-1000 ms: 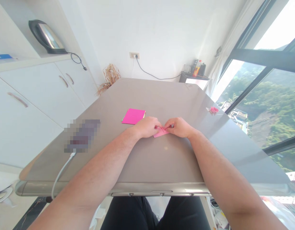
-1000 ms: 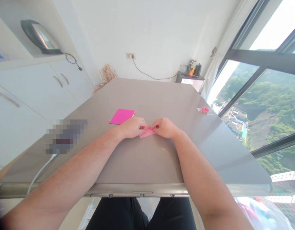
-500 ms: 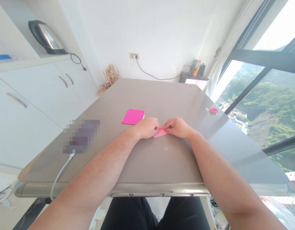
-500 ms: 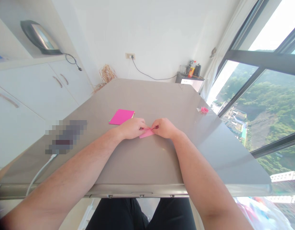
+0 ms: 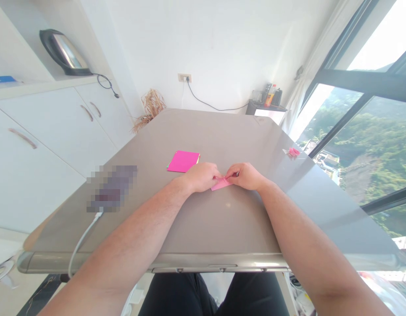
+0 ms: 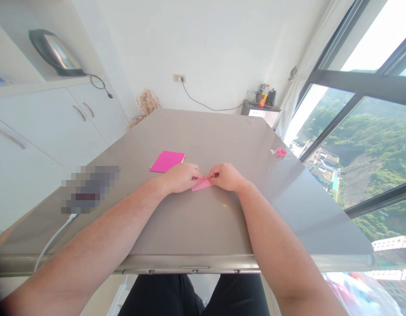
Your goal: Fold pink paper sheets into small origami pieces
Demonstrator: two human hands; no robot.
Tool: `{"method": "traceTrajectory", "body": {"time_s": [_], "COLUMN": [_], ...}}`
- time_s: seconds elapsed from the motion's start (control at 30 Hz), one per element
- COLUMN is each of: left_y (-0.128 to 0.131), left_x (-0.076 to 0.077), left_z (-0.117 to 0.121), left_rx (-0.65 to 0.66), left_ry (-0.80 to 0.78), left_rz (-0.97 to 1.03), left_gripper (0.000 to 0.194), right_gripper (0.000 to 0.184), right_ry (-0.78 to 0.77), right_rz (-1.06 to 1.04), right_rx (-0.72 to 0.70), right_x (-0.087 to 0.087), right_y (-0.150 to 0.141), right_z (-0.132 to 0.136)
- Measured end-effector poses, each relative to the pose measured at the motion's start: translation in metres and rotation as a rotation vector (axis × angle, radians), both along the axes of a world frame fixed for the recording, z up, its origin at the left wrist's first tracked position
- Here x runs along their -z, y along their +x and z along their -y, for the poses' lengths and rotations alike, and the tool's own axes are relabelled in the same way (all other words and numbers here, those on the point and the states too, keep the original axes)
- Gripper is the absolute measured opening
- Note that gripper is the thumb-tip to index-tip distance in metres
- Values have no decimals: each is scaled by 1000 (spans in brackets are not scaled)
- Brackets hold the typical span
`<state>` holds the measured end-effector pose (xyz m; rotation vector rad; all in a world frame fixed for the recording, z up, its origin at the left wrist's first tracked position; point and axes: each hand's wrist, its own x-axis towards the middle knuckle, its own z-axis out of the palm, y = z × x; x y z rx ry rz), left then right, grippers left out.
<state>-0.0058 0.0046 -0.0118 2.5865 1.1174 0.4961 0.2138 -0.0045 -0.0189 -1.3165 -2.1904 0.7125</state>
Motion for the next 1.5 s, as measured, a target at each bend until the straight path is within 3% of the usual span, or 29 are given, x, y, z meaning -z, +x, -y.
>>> {"method": "traceTrajectory", "body": {"time_s": [0.1,0.6,1.13,1.5], "left_y": [0,0,0,0], "left_x": [0,-6,-8,-2], "left_z": [0,0,1,0], "left_rx": [59,67,63,88], "left_ry": [-19,-21,-45,40], "left_rz": [-69,-225,-245,-231], "left_gripper": [30,35,36,37], "right_gripper": [14,8,8,10], "right_ry": [-10,-43,-93,-108], "right_rz": [5,54,48,46], "right_rx": [0,7,36,39], "right_x": [0,-2,-6,-4], "right_y": [0,0,-3,-1], "right_z": [0,1,3,0]}}
